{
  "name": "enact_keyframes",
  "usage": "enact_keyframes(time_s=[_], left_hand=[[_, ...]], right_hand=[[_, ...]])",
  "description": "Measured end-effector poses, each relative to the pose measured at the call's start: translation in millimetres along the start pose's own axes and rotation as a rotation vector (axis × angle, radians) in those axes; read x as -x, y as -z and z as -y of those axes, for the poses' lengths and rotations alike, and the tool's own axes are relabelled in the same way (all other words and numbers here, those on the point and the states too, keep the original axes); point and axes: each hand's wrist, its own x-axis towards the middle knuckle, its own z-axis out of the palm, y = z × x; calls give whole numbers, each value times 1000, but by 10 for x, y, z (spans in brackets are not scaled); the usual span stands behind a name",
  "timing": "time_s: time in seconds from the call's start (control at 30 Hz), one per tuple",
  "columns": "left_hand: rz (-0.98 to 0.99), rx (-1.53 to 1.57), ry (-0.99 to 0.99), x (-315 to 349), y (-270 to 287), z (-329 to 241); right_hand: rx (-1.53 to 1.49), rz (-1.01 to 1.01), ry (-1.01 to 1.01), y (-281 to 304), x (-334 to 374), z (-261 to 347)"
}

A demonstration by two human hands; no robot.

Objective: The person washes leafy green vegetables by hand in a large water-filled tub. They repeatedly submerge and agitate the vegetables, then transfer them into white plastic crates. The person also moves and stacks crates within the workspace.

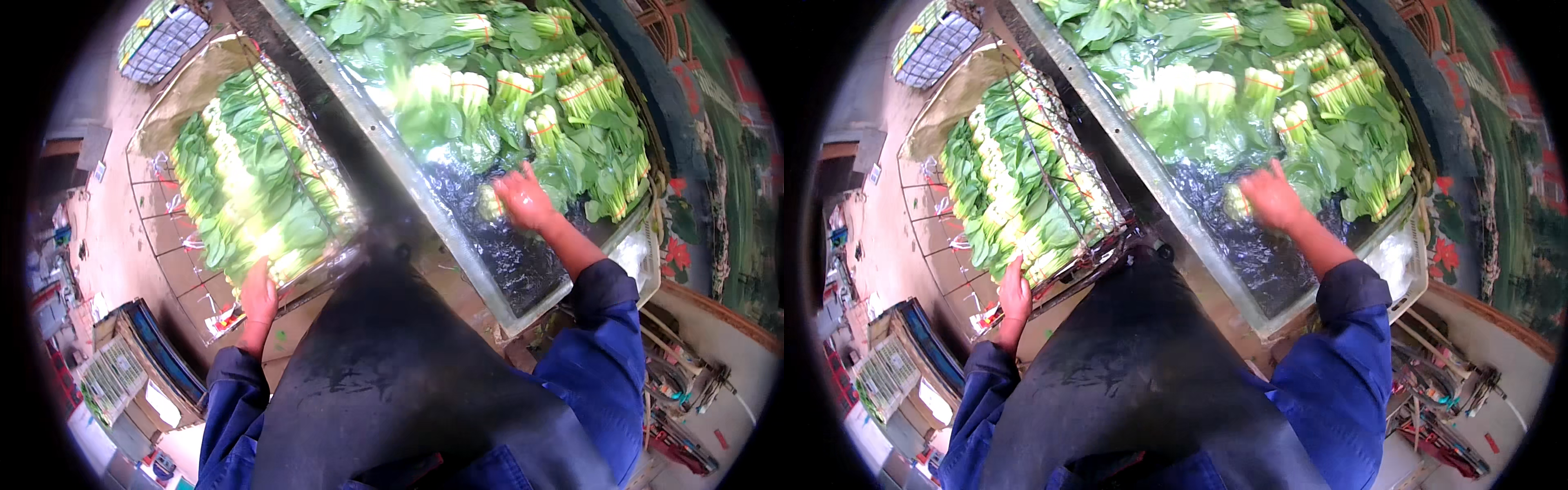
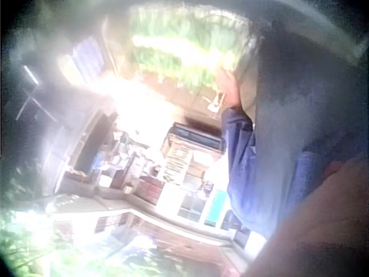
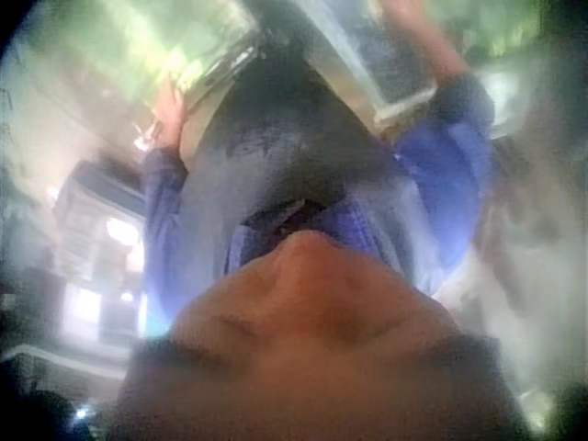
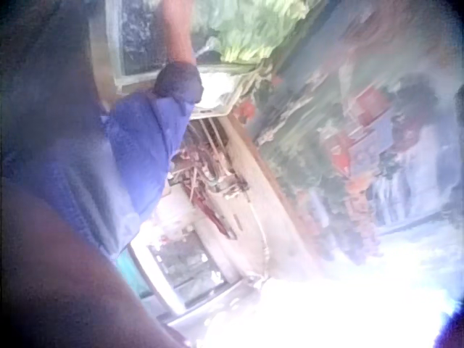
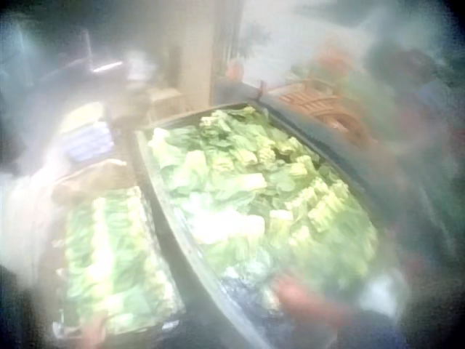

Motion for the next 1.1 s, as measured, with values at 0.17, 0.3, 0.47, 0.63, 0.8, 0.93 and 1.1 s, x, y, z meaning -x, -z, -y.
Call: enact_keyframes(time_s=[0.17,0.3,0.47,0.63,0.8,0.93,1.1], left_hand=[[17,54,-42,-55,74,-26],[55,93,-6,-79,68,-17],[50,416,-115,-296,67,-156],[195,834,-427,-1132,902,-1148],[542,1373,-552,-1679,1468,-1004],[558,1341,-414,-1957,1559,115],[612,914,-194,-2318,1503,1795]], right_hand=[[-18,-117,227,-598,-72,259],[-184,-256,-39,-112,-45,383],[-1107,-499,-363,894,9,784],[-1416,-457,-137,1712,-337,1686],[-1655,-400,195,2192,-1239,2972],[-1295,-312,93,1977,-1900,3508],[-760,-319,-122,1400,-1962,3773]])
